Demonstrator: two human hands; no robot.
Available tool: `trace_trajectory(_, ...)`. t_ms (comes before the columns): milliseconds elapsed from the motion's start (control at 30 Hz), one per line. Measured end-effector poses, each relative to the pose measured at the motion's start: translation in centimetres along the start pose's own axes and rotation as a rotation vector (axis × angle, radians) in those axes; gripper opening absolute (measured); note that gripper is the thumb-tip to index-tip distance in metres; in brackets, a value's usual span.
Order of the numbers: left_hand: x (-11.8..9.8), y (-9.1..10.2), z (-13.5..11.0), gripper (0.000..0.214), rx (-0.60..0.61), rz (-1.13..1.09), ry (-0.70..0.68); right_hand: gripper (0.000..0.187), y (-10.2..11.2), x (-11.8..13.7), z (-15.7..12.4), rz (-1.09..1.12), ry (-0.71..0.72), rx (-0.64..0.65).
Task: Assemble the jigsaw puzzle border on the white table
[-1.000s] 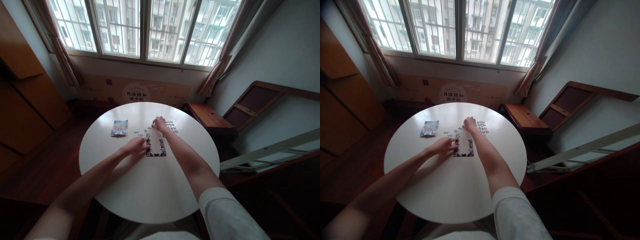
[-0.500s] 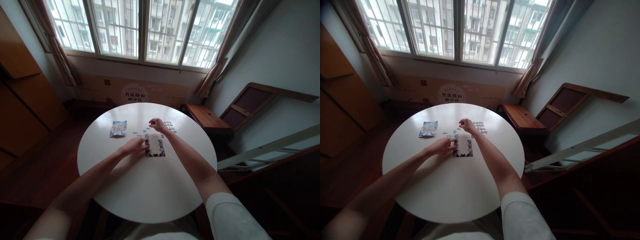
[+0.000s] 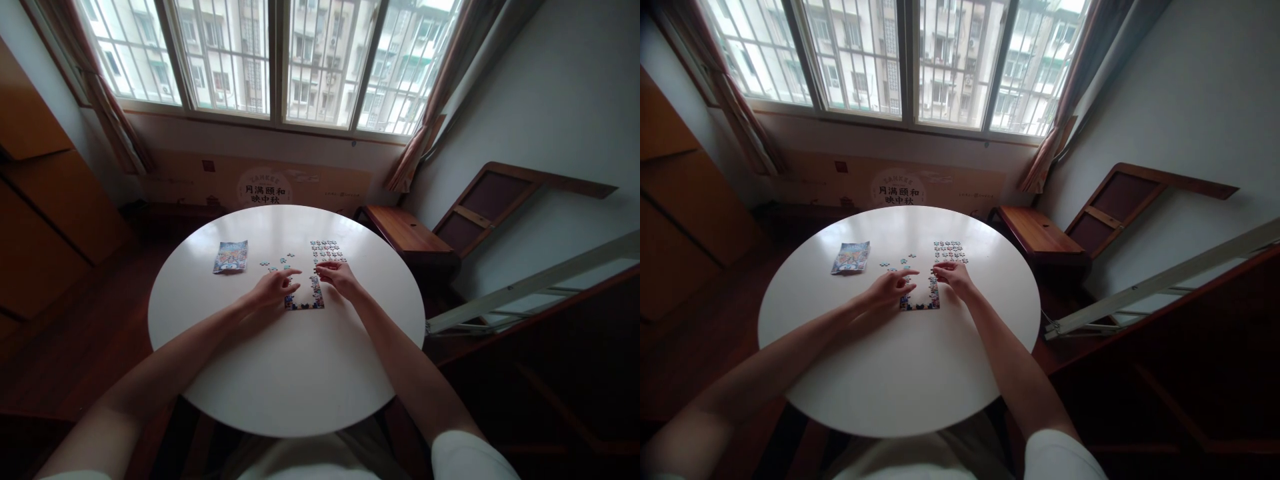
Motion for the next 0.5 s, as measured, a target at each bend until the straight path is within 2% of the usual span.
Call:
trace_trajectory(200, 0.5, -0.4, 0.0, 0.041, -0.042, -0.093, -0.022, 0.037, -0.7, -0.5, -0.8, -0.018, -0.012, 0.099)
trace_trajectory(367, 0.7, -0.7, 0.0, 0.037, -0.053, -0.049, -0.047, 0.039, -1.1, -0.3, -1.3, -0.047, 0.018, 0.163)
trace_trajectory(500, 0.8, -1.0, 0.0, 0.039, -0.115, 0.000, -0.044, 0.039, -1.2, -0.3, -1.3, -0.080, 0.049, 0.165)
Point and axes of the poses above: each hand's wrist, its own z-axis towards the middle knuckle, its own y-axis out of the back of the hand, x = y × z, the point moved 2 cm from there along z, towards the middle knuckle, and after that the axes turned 1 degree about -z, right-handed, at the moved point
